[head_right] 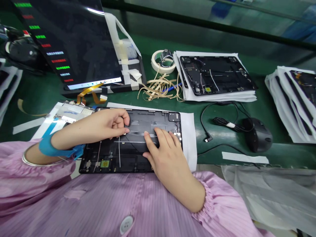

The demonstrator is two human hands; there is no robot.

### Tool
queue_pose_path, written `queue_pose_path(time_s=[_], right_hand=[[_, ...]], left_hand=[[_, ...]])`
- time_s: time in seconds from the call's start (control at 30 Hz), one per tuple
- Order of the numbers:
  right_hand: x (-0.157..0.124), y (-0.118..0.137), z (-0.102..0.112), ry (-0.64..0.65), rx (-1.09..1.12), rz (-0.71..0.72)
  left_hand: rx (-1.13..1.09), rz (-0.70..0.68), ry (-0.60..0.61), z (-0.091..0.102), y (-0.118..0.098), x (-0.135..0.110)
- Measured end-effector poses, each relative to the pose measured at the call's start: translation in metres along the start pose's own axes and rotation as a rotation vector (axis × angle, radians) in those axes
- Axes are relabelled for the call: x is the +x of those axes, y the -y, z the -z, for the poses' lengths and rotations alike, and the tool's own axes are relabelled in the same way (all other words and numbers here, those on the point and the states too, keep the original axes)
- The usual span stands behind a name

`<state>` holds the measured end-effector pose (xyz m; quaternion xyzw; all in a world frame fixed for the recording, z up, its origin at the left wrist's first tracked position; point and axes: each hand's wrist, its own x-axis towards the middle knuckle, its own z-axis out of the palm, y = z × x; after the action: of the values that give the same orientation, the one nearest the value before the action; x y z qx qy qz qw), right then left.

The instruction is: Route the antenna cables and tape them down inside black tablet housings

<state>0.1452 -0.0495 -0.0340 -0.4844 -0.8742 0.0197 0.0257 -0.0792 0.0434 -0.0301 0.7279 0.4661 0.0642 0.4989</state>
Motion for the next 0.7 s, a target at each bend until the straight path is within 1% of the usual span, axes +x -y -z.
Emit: queue_pose_path(time_s=[0.47,0.7], right_hand=[[0.0039,0.0,-0.0017,-0.001,0.005,0.031],[0.0098,0.001,0.0,0.048,-0.011,0.032]], left_hand=[[0.081,0.003,-0.018,0.0019,-0.0024,-0.0003],[0.124,-0.009,-0.023,0.0032,-0.0037,-0.0011]])
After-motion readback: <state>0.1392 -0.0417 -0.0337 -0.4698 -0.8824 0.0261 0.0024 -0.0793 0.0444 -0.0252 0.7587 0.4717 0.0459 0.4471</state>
